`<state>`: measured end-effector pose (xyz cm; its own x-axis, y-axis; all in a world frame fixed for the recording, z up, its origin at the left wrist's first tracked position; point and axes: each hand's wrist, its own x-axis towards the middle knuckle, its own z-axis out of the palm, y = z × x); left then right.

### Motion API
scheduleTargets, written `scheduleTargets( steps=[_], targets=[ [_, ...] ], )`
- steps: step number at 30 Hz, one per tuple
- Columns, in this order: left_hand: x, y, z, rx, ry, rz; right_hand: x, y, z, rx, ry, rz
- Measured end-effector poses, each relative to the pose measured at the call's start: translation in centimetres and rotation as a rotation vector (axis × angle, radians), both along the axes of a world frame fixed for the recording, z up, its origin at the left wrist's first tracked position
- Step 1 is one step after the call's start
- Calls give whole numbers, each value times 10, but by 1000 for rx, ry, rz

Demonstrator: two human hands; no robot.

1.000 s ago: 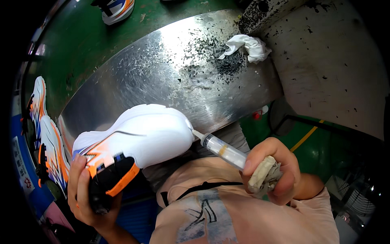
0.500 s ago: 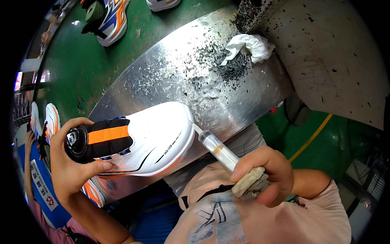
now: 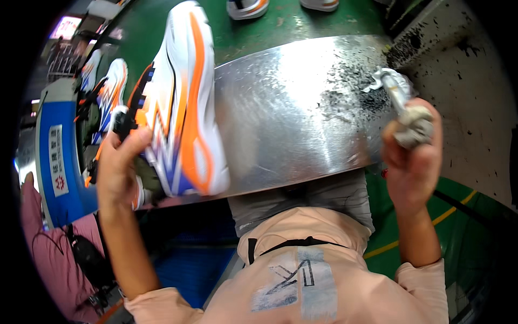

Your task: The person uses a syringe to apply glue to the side seams of a white, orange, and blue sneaker. They hold the shoe with one hand and the syringe with the other, moving the needle along the seam to dispense the adhesive. The person repeats this process on multiple shoes on a factory assembly line.

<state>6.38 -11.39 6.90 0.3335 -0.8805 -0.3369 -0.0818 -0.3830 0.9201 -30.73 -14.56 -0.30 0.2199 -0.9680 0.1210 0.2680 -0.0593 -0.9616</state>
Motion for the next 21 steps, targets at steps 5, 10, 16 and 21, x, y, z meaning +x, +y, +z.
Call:
scheduleTargets(
  steps=[5,10,16,21],
  targets=[
    [-57,36,-50,-306,204,315,74,1,-22,156,-117,252],
    [-81,35,-52,-360,-73,340,94,0,-31,194,-68,334],
    [-91,24,-48,-401,-203,319,98,-15,-23,193,134,289],
    [-91,22,-50,-415,-229,329,100,-19,-16,170,242,292]
  ],
)
